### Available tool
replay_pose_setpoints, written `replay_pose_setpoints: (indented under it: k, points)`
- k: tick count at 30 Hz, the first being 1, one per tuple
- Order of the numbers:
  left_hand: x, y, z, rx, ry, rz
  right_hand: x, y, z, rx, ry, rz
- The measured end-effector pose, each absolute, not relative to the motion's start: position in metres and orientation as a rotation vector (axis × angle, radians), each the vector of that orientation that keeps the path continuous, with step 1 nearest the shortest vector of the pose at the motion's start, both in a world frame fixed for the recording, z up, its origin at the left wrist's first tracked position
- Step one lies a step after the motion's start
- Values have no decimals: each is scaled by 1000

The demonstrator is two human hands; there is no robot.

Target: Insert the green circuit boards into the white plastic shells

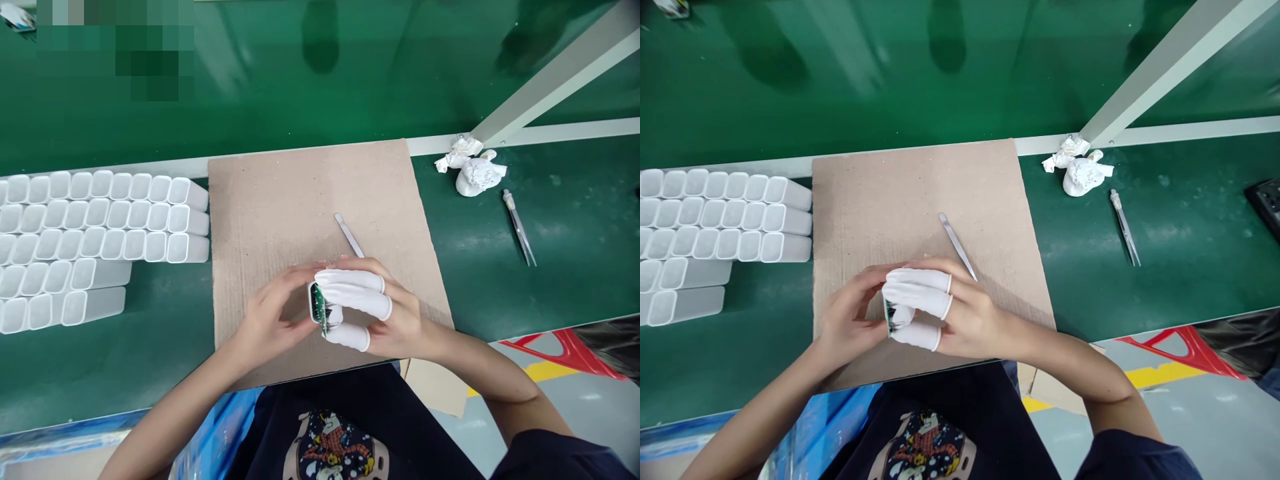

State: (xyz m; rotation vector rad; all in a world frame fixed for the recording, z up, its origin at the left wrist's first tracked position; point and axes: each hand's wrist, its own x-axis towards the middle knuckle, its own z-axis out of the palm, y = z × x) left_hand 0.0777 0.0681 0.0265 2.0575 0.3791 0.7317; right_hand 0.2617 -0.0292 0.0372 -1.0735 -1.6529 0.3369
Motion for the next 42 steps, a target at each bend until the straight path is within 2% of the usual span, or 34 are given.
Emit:
replay_pose_setpoints:
  k: [13, 26, 35, 42]
  points:
    - [77, 66, 19, 2039, 466, 717, 261, -26, 36, -1175, -1678, 318]
    - [79, 71, 31, 1724, 431, 608, 275, -25, 34, -1140, -1859, 203]
    - [79, 75, 31, 1816, 406, 694, 274, -23, 36, -1151, -1890, 276]
    - [76, 80, 30, 2040, 341, 899, 281, -27, 46, -1011, -1722, 131]
